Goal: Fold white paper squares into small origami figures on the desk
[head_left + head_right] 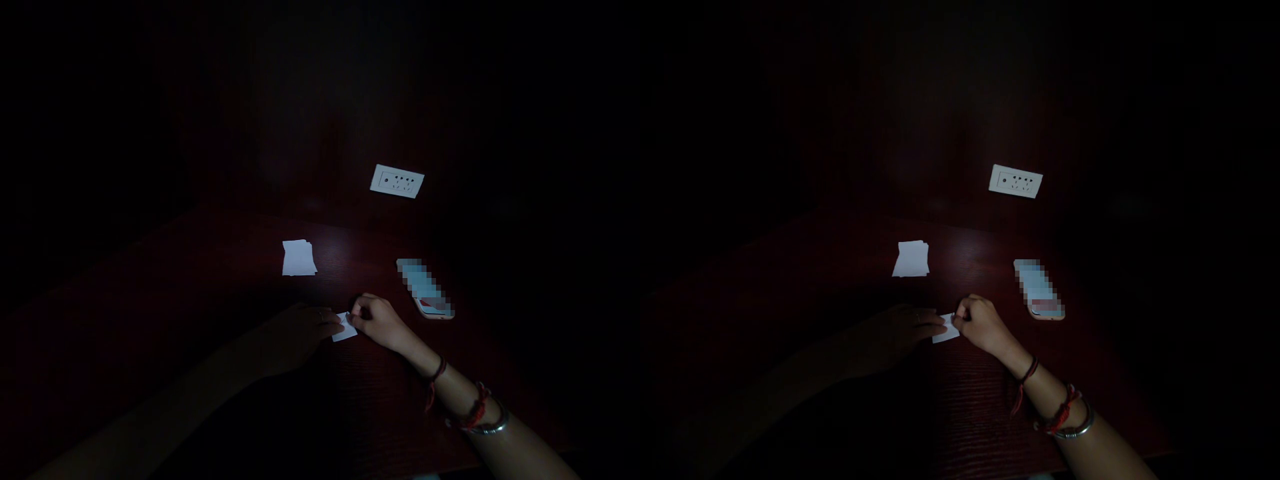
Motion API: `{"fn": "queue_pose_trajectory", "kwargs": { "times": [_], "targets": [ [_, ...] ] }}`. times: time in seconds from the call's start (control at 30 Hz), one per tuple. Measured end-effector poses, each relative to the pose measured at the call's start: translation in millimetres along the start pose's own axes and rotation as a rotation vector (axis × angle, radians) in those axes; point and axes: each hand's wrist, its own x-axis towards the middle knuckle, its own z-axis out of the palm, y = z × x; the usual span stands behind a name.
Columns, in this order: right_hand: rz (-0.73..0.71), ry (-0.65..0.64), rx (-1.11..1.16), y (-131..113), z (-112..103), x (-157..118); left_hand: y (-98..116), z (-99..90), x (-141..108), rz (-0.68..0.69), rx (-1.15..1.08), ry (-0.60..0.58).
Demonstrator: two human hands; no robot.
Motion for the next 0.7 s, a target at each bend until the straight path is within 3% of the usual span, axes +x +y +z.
{"fn": "queue_pose_trajectory", "kwargs": {
  "times": [0.53, 0.7],
  "targets": [
    [-0.039, 0.041, 0.001, 0.7, -0.5, -1.2, 0.9, -0.1, 1.0, 0.004, 0.008, 0.016],
    [-0.172, 0.05, 0.006, -0.9, -8.4, -9.7, 1.3, 1.0, 0.0, -0.004, 0.005, 0.034]
  ]
}}
